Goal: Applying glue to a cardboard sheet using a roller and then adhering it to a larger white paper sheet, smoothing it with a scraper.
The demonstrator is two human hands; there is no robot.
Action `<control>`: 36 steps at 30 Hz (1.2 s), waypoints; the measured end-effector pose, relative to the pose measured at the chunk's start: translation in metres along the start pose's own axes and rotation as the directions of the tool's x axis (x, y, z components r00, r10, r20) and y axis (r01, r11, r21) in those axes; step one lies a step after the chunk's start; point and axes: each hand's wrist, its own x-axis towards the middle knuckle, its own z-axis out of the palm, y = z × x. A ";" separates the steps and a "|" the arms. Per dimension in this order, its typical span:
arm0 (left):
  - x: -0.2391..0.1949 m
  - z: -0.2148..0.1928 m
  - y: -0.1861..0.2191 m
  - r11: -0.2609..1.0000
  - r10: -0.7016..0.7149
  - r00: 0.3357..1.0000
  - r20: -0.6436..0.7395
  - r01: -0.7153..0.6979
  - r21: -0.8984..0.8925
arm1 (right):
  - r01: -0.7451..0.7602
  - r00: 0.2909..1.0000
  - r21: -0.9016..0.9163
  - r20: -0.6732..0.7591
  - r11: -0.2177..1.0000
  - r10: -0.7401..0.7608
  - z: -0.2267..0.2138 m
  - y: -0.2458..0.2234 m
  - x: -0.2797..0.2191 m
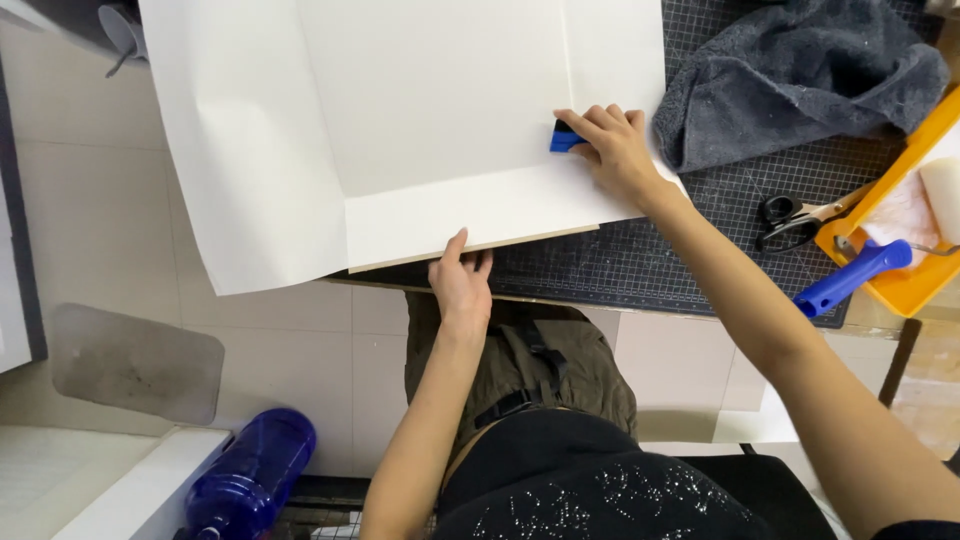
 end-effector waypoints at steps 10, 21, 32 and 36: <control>-0.004 0.020 0.010 0.998 0.065 0.998 0.012 -0.065 0.002 | 0.038 0.999 -0.068 0.007 0.997 -0.038 0.011 -0.021 0.001; 0.025 -0.004 -0.002 0.997 0.041 0.999 -0.003 -0.041 -0.065 | 0.124 0.992 -0.076 -0.018 0.989 -0.126 0.059 -0.092 0.044; 0.048 -0.030 0.001 0.983 -0.078 0.984 0.158 0.103 -0.155 | 0.190 0.978 -0.068 -0.076 0.979 -0.195 0.122 -0.199 0.099; 0.048 -0.052 0.014 0.973 -0.141 0.973 0.185 0.171 -0.154 | 0.180 0.979 -0.079 -0.080 0.981 -0.186 0.143 -0.225 0.110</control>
